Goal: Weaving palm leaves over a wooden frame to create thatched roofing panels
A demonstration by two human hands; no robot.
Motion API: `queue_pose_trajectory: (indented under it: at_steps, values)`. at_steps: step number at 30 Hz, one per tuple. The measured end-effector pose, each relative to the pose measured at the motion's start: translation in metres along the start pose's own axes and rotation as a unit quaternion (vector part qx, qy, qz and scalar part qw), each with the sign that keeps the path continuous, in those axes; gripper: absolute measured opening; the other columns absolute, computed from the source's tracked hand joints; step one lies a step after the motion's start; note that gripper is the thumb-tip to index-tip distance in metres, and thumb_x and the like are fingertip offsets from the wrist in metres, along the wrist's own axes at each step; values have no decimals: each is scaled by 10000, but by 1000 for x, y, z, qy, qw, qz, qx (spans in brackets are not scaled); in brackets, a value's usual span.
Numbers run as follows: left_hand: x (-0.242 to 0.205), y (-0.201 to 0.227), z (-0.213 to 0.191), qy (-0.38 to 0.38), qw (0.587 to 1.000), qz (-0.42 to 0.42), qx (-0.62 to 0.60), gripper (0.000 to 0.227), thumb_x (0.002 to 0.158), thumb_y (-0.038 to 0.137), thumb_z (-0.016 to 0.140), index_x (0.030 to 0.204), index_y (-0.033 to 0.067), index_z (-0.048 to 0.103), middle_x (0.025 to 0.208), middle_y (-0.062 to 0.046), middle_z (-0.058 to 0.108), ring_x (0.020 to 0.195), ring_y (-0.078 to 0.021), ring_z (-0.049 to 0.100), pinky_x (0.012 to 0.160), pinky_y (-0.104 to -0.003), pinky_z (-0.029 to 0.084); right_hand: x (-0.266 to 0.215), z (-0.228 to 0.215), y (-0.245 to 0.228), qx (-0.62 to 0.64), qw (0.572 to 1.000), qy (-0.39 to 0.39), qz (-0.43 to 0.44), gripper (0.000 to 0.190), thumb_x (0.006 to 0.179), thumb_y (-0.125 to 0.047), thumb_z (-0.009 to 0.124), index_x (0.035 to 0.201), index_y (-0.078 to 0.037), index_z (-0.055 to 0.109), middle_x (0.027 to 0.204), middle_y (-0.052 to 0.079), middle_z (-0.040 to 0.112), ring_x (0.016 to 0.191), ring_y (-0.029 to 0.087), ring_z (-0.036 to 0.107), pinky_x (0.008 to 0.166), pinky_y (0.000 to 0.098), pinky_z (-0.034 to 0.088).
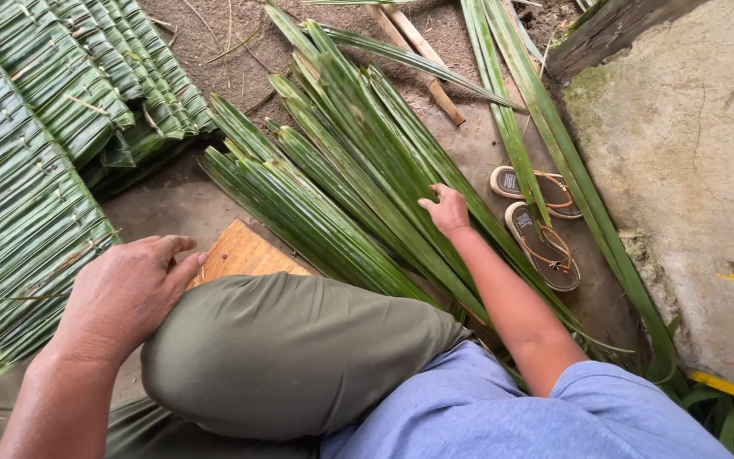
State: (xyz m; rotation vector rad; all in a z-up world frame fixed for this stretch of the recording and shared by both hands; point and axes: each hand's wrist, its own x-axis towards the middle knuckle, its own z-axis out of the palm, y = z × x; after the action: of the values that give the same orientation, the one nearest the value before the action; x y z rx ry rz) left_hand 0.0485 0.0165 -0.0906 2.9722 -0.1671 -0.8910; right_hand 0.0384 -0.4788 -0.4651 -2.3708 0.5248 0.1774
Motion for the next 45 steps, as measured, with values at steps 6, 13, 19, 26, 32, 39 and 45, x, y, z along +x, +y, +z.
queue_pose_trajectory:
  at_steps: [6,13,19,26,32,39,45]
  values:
    - [4,1,-1,-6,1000,1,1,411,990,516,478,1222,276,718,1172,-22,763,1111,-323,708,865,-483,573,16,-23,-3,99,987,-120,26,784,854,-379,775,1453,48,501,1480,212,548,1371,290,548,1154,362,417]
    - [2,-2,2,-10,1000,-2,7,413,985,516,464,1225,286,709,1192,-26,758,1139,-321,699,890,-481,567,21,-27,8,193,969,-147,38,805,869,-279,767,1504,60,408,1576,209,431,1472,249,421,1217,351,319]
    - [0,-2,3,-5,1000,3,14,414,984,513,459,1213,281,716,1167,-32,766,1118,-320,709,874,-473,565,-17,-67,-40,3,982,141,-125,327,849,-89,730,1175,-83,754,1091,96,784,988,265,734,889,380,561]
    - [2,-1,2,-13,1000,-1,13,420,988,523,463,1224,283,715,1166,-24,770,1118,-312,711,890,-466,567,-80,-30,-62,-249,926,159,-233,598,876,-205,763,1433,-75,585,1347,144,647,1224,281,601,1014,435,492]
    - [-4,5,-7,-32,999,-16,8,415,991,524,461,1249,309,705,1200,12,760,1146,-287,697,898,-456,565,-126,33,-73,-99,934,-59,-339,818,800,-417,808,1424,7,492,1368,252,568,1281,398,521,1113,491,405]
    - [-3,-7,9,-30,998,-15,46,448,978,548,460,1264,308,707,1207,22,768,1173,-255,704,909,-435,574,-135,93,-56,-435,833,-133,-315,1404,649,-812,796,1654,-126,95,1671,234,197,1500,368,278,1106,595,298]
    - [-8,-11,12,-20,999,-19,39,448,983,551,463,1274,300,692,1171,0,775,1136,-270,709,894,-445,578,-126,98,-65,-282,921,-120,-241,1020,804,-245,769,1642,-158,195,1138,128,528,982,315,557,684,441,577]
